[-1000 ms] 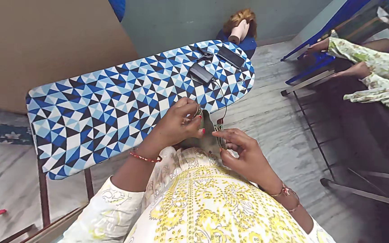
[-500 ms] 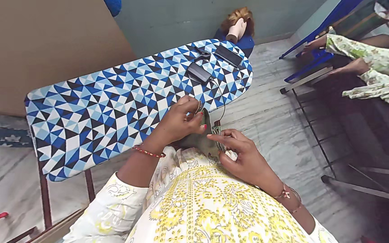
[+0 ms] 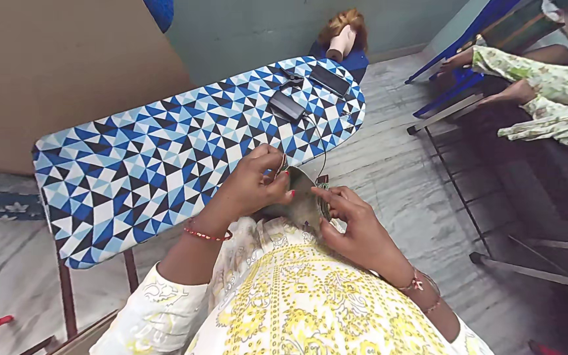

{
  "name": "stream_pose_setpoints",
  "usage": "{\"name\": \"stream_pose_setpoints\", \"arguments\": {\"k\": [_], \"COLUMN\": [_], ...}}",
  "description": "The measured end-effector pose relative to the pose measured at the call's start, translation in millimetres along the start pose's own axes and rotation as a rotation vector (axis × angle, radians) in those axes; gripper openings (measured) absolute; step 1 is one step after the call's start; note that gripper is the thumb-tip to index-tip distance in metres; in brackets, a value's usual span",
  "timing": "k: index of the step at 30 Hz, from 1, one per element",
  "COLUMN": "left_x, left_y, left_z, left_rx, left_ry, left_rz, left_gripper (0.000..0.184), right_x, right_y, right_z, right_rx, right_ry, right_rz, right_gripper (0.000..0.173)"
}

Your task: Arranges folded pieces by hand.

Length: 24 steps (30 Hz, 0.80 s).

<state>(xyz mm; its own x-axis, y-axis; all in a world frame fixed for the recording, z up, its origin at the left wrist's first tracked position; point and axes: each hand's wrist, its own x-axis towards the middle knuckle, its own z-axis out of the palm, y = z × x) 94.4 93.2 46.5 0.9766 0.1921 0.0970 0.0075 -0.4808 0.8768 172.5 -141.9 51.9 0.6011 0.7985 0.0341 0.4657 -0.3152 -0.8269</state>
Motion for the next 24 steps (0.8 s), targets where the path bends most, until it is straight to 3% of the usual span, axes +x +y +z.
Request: {"name": "stream_pose_setpoints", "arguments": {"k": [9,17,24], "left_x": [-21,-37,-45], "left_y": [8,9,9], "left_z": [6,32,50], "left_rx": [0.117,0.04,0.092], "left_ry": [-0.079,-0.144,-0.083], "left_rz": [0.184,0.2,0.174], "left_gripper": [0.026,0.028,0.027], "right_x": [0,0,-2], "right_y": [-2,-1,-2], "right_z": [0,6,13], "right_rx": [0.014,0.054,0.071], "right_ry": [0.023,0.082,0.136], "right_rz": [0.077,0.077,0.086], "right_gripper": [0.05,0.05,0.05]}}
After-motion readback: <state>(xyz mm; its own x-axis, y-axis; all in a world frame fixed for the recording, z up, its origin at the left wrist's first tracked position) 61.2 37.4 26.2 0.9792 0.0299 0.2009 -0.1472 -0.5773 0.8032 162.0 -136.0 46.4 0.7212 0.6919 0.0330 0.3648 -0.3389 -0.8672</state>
